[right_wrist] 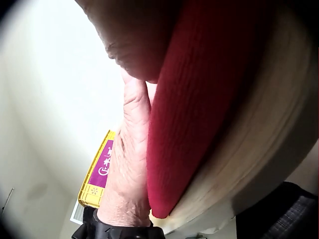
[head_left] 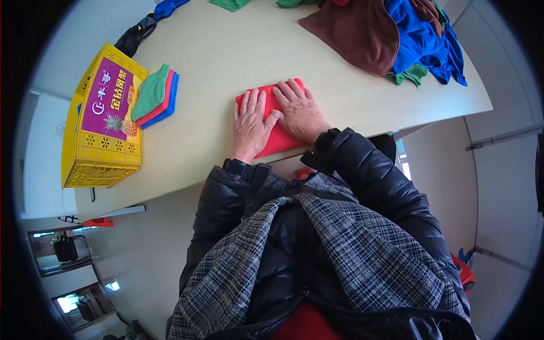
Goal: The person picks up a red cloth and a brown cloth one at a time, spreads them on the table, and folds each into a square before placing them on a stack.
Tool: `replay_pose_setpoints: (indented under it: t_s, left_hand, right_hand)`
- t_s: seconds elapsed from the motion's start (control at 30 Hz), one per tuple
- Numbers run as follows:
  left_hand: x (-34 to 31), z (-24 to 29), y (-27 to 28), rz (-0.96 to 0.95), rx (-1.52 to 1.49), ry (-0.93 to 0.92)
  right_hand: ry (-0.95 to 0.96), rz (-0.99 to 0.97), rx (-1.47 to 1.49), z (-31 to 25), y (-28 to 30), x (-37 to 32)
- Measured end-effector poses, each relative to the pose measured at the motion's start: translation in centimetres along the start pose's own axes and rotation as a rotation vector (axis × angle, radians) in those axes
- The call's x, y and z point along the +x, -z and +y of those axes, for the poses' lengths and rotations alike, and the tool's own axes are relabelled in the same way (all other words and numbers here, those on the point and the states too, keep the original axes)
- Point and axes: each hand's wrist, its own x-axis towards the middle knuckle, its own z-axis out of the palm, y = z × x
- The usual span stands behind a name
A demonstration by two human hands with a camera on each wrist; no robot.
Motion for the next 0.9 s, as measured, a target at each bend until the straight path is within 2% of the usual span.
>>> replay_pose_setpoints:
  t_s: [0.2, 0.3, 0.43, 0.57, 0.67, 0.83, 0.9]
  left_hand:
    - [-0.2, 0.2, 0.6, 0.002, 0.018, -0.010]
    - [-0.7, 0.6, 0.9, -0.048, 0.071, 0.002]
    - [-0.6, 0.6, 1.5, -0.035, 0.084, -0.010]
    - [0.7, 2.3, 2.4, -0.051, 0.048, -0.108]
    - [1.7, 2.6, 1.8, -0.136, 0.039, -0.186]
    - [4.8, 2.1, 4.5, -0.198, 0.116, -0.180]
    - [7.1, 0.9, 3.9, -0.170, -0.080, -0.271]
  right_hand:
    - [0.008, 0.019, 0.044, -0.2, 1.0, -0.5]
    - [-0.062, 0.148, 0.418, 0.0, 1.3, -1.6]
    - [-0.202, 0.228, 0.332, 1.3, 1.2, -2.9]
    - [-0.204, 0.185, 0.238, 0.8, 0.9, -4.0]
    - [-0.176, 0.183, 0.261, 0.6, 0.6, -4.2]
    - [-0.186, 0.219, 0.421, 0.4, 2.0, -5.3]
    - [-0.200, 0.208, 0.480, -0.1, 2.8, -6.1]
